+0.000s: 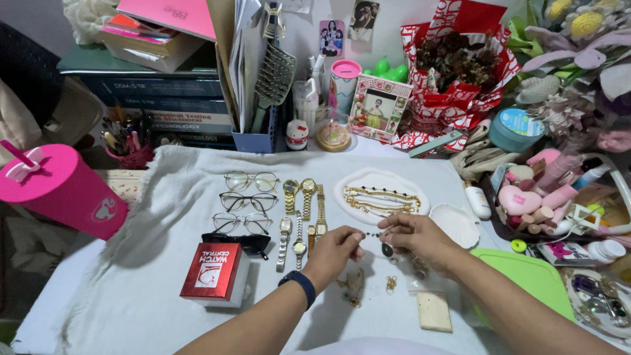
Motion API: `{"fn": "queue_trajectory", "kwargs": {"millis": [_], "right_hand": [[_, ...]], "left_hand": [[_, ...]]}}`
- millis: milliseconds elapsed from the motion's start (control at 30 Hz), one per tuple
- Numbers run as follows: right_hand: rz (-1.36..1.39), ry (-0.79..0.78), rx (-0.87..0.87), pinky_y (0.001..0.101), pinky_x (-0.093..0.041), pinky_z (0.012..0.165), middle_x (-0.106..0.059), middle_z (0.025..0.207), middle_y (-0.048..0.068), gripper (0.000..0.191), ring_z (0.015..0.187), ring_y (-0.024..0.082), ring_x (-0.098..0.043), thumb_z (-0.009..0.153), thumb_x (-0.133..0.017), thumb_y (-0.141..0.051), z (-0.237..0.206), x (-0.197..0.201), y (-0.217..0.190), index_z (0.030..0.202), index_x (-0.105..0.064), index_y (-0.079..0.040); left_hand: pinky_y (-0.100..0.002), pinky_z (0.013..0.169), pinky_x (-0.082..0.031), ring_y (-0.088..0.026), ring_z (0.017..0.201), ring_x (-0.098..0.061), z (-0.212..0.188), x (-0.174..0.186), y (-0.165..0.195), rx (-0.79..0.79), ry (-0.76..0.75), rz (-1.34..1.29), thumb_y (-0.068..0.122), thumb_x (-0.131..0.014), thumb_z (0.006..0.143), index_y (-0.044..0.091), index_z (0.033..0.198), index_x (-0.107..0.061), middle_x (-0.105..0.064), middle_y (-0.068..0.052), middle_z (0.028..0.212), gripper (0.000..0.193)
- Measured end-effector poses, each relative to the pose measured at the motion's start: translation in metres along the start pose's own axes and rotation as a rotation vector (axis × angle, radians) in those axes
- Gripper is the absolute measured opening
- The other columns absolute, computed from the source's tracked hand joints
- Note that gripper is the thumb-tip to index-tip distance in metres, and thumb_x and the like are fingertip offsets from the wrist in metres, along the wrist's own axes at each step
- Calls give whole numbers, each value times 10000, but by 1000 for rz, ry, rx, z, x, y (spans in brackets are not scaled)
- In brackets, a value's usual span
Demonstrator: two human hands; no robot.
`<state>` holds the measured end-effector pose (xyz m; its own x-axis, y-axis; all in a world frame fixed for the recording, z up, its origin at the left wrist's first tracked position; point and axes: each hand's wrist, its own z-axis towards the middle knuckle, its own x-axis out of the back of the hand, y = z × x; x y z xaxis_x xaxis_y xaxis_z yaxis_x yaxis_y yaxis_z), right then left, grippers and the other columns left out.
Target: The person sorts and arranges personal accessories on a vanity desk, laying necklaces and bracelets onto a white tray and handling earrings, watches, and eyeglasses one at a time, grouping small jewelry pieces together on the table.
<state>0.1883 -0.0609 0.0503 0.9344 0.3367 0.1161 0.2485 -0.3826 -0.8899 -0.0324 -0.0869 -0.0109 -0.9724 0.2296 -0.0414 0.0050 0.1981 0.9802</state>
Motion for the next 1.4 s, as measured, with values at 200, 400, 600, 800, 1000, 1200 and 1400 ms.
{"fn": "queue_trajectory", "kwargs": {"millis": [200,400,600,800,1000,1200,1400], "right_hand": [[-263,125,-97,247,-464,574,-691,782,14,231,615,91,-539,920,-726,-189,3,9,9,1035,-790,0],[-59,118,-48,258,-496,578,-715,795,37,223,632,103,-605,861,-714,-57,15,24,22,1073,-776,-27],[-47,146,-62,266,-522,584,-755,826,74,235,640,129,-650,855,-696,-37,22,36,28,1087,-717,-16],[-282,231,-60,284,-486,569,-729,780,61,194,593,120,-584,878,-763,-156,29,39,35,989,-786,1],[-74,211,-70,262,-499,586,-720,789,24,216,616,91,-580,909,-709,-183,48,49,42,1028,-798,-26],[-189,284,-1,293,-490,582,-696,768,89,188,643,144,-605,912,-724,-100,53,58,33,1029,-774,38],[-33,318,56,261,-497,609,-717,797,35,183,652,106,-591,868,-714,-43,63,69,28,1030,-777,15]], "left_hand": [[-269,649,-550,-105,699,-641,0,3,5,109,52,-1,182,-623,998,-30,1072,-711,-712,-59,828,241],[-243,679,-545,-80,767,-677,4,5,11,89,49,5,72,-577,978,-4,1140,-693,-748,-24,912,214],[-240,659,-553,-84,751,-720,4,6,19,135,106,2,79,-601,976,-19,1061,-687,-754,-53,854,155],[-291,648,-522,-103,660,-653,7,8,21,143,206,235,125,-713,932,-3,978,-748,-713,-44,747,140],[-268,703,-567,-94,714,-688,30,14,2,5,211,198,83,-607,959,13,1070,-738,-754,-38,827,186],[-266,755,-596,-124,789,-739,50,18,10,73,221,245,61,-647,940,17,1090,-713,-764,-87,892,169],[-253,768,-567,-137,803,-728,78,19,19,39,250,339,80,-651,947,44,1057,-741,-776,-83,882,147]]}}
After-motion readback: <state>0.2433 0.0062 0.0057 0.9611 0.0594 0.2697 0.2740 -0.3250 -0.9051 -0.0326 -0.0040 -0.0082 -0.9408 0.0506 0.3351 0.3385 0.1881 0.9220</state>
